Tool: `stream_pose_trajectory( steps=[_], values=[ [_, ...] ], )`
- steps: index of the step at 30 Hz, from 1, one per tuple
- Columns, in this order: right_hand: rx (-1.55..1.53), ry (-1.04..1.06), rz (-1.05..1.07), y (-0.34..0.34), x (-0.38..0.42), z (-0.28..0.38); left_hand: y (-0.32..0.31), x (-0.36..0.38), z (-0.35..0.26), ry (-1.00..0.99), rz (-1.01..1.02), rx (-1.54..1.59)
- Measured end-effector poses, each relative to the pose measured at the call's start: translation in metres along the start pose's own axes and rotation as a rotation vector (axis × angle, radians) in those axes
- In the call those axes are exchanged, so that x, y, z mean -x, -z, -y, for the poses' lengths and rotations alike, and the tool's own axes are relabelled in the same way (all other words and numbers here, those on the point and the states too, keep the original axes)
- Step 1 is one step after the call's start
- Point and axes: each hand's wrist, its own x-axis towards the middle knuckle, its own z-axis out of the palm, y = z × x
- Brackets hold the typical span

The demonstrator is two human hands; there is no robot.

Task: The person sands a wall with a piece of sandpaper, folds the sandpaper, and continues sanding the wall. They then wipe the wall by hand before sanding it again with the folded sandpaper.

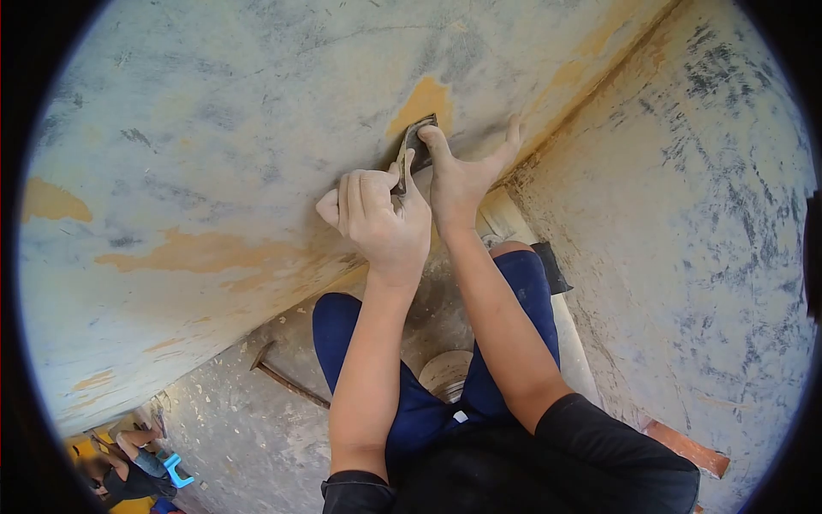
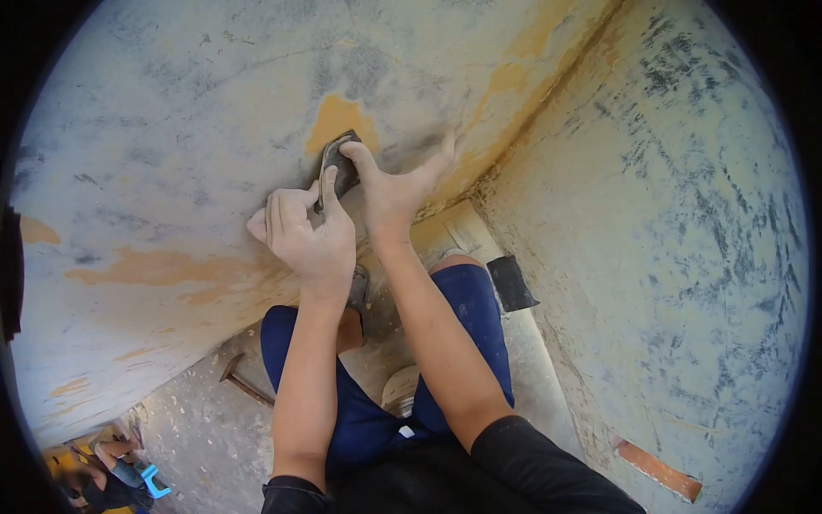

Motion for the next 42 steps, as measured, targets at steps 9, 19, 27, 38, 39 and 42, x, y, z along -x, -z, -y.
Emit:
stream_pose_trajectory(
  steps=[9,19,27,38,39,42],
  values=[
    [-0.037,0.361,0.033,-0.017,-0.008,0.039,0.021,-0.011,0.016,0.161,-0.186,-0.070],
    [-0.083,0.286,0.005,-0.022,-0.005,0.031,0.023,-0.017,0.003,0.084,-0.138,-0.055],
    [-0.016,0.148,0.020,0.001,-0.009,0.019,-0.002,-0.001,-0.007,0.083,-0.050,0.036],
    [-0.058,0.381,0.016,-0.013,-0.008,0.039,0.006,-0.004,0.015,0.242,-0.223,0.086],
    [-0.056,0.383,0.015,-0.008,-0.006,0.027,0.006,-0.006,0.006,0.115,-0.129,-0.039],
    [0.003,0.010,-0.059,0.002,0.000,0.002,-0.008,0.004,-0.011,0.105,0.027,0.020]
  ],
)
